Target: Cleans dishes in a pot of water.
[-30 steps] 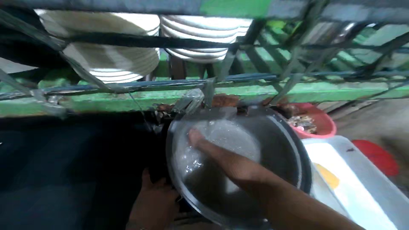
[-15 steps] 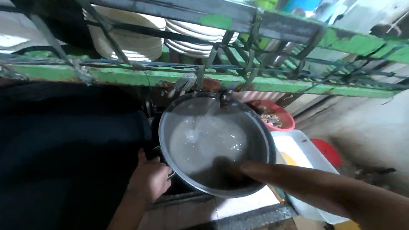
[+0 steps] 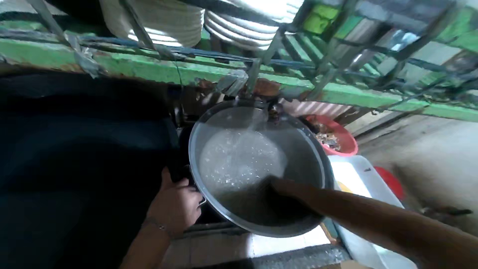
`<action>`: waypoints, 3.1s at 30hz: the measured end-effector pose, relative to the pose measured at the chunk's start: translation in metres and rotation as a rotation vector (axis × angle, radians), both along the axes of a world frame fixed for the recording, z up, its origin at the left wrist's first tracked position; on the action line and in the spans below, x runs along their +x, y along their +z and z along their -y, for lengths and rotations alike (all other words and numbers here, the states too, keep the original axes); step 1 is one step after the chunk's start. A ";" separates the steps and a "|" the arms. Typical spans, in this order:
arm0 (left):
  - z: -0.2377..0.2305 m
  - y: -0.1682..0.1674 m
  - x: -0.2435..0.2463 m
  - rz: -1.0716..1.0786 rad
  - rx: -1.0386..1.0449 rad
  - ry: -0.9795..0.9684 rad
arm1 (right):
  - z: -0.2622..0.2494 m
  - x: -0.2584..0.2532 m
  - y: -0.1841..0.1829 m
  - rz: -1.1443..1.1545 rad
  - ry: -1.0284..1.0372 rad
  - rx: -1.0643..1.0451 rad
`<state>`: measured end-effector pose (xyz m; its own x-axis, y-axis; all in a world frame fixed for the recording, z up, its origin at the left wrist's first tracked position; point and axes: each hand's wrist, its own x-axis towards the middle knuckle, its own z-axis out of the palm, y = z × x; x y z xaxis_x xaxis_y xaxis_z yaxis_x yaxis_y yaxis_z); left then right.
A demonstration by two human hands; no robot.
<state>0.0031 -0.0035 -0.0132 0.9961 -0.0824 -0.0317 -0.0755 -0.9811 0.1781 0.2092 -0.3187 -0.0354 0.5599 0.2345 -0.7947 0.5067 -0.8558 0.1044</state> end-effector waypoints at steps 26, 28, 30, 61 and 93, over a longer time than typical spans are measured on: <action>0.005 0.025 0.007 -0.276 0.045 0.037 | -0.129 0.083 -0.101 0.446 -0.375 0.435; 0.005 0.021 0.006 -0.217 0.064 0.027 | -0.156 0.059 -0.129 0.442 -0.338 0.610; 0.004 0.018 0.006 -0.173 0.072 0.017 | -0.174 0.026 -0.173 0.448 -0.110 0.766; 0.004 0.019 0.009 -0.231 0.042 -0.002 | -0.184 -0.052 -0.063 -0.183 0.144 0.535; 0.003 0.030 0.015 -0.366 0.073 0.008 | -0.089 -0.088 0.022 -0.234 -0.011 0.636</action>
<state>0.0186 -0.0066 0.0171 0.9183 -0.0591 -0.3913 -0.0121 -0.9925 0.1216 0.1216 -0.2295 -0.0135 0.3950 0.6915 -0.6048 0.4455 -0.7200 -0.5322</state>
